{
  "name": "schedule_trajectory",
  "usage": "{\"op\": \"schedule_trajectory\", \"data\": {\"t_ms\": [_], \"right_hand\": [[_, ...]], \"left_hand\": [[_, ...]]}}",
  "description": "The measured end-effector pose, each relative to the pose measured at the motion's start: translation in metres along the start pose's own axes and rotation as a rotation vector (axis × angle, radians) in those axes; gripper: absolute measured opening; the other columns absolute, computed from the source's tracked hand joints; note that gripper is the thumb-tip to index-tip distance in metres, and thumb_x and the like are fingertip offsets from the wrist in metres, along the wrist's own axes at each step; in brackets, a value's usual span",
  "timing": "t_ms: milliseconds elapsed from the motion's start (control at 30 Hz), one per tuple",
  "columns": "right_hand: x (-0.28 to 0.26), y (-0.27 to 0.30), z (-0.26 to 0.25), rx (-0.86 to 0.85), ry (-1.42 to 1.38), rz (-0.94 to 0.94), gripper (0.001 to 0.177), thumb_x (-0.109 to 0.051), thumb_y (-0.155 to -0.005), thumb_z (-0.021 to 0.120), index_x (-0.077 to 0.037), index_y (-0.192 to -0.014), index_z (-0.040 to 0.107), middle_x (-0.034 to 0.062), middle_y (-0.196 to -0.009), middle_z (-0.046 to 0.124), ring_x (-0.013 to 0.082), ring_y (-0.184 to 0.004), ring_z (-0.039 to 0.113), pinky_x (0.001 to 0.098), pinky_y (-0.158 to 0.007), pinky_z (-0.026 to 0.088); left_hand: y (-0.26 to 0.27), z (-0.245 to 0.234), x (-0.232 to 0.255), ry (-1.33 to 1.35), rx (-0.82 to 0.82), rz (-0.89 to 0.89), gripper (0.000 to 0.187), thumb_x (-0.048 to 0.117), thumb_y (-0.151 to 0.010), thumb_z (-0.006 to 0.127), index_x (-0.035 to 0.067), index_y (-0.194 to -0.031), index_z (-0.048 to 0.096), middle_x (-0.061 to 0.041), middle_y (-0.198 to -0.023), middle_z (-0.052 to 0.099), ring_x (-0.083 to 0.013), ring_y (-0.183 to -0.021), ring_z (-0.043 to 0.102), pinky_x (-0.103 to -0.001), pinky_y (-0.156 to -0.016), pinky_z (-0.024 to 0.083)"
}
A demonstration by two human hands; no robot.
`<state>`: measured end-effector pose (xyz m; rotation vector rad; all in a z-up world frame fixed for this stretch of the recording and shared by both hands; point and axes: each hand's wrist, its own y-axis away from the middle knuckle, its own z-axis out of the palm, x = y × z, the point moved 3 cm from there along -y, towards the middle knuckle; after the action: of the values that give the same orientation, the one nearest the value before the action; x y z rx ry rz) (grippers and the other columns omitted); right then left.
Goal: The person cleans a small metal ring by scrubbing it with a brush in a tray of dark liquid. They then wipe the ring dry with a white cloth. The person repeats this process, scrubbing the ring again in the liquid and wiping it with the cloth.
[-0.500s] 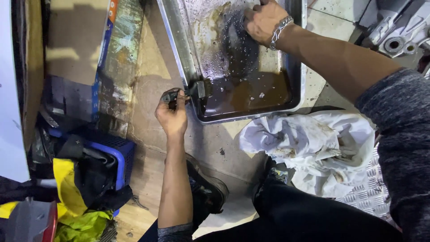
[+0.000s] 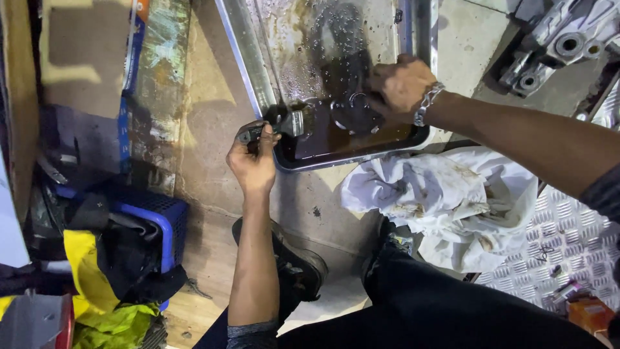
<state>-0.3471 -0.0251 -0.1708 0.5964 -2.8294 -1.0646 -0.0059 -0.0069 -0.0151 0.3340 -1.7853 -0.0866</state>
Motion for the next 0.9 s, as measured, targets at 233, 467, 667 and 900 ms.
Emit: {"op": "schedule_trajectory", "data": {"t_ms": [233, 467, 667, 900], "right_hand": [[0.013, 0.024, 0.032, 0.541, -0.163, 0.050, 0.055, -0.045, -0.116, 0.051, -0.024, -0.068, 0.066, -0.0048, -0.042, 0.054, 0.0059, -0.032, 0.052, 0.0199, -0.026, 0.036], [-0.010, 0.095, -0.058, 0.121, -0.154, 0.182, 0.032, -0.047, -0.110, 0.049, -0.021, -0.115, 0.067, -0.0014, -0.080, 0.068, 0.0100, -0.050, 0.063, 0.0236, -0.040, 0.051], [-0.003, 0.080, -0.034, 0.202, -0.226, 0.053, 0.032, -0.041, -0.111, 0.049, -0.022, -0.124, 0.070, 0.0017, -0.073, 0.076, 0.0127, -0.047, 0.070, 0.0229, -0.035, 0.053], [-0.002, 0.083, -0.031, 0.327, -0.175, 0.066, 0.027, -0.040, -0.111, 0.053, -0.025, -0.102, 0.074, -0.0022, -0.062, 0.071, 0.0098, -0.042, 0.066, 0.0213, -0.033, 0.051]], "left_hand": [[0.022, 0.058, 0.022, -0.168, -0.279, 0.544, 0.017, 0.019, -0.100, 0.067, 0.008, -0.113, 0.068, -0.010, -0.106, 0.075, -0.0239, -0.093, 0.076, -0.033, -0.083, 0.066], [0.025, 0.100, 0.020, -0.406, -0.425, 0.509, 0.019, 0.019, -0.102, 0.059, 0.002, -0.107, 0.066, -0.015, -0.101, 0.074, -0.0267, -0.077, 0.077, -0.031, -0.063, 0.066], [0.024, 0.098, 0.011, -0.491, -0.500, 0.450, 0.024, 0.025, -0.103, 0.056, 0.003, -0.107, 0.065, -0.015, -0.093, 0.075, -0.0202, -0.053, 0.073, -0.027, -0.041, 0.061], [0.030, 0.100, -0.001, -0.392, -0.432, 0.580, 0.023, 0.020, -0.103, 0.060, -0.001, -0.112, 0.064, -0.018, -0.104, 0.072, -0.0243, -0.070, 0.078, -0.026, -0.052, 0.066]]}}
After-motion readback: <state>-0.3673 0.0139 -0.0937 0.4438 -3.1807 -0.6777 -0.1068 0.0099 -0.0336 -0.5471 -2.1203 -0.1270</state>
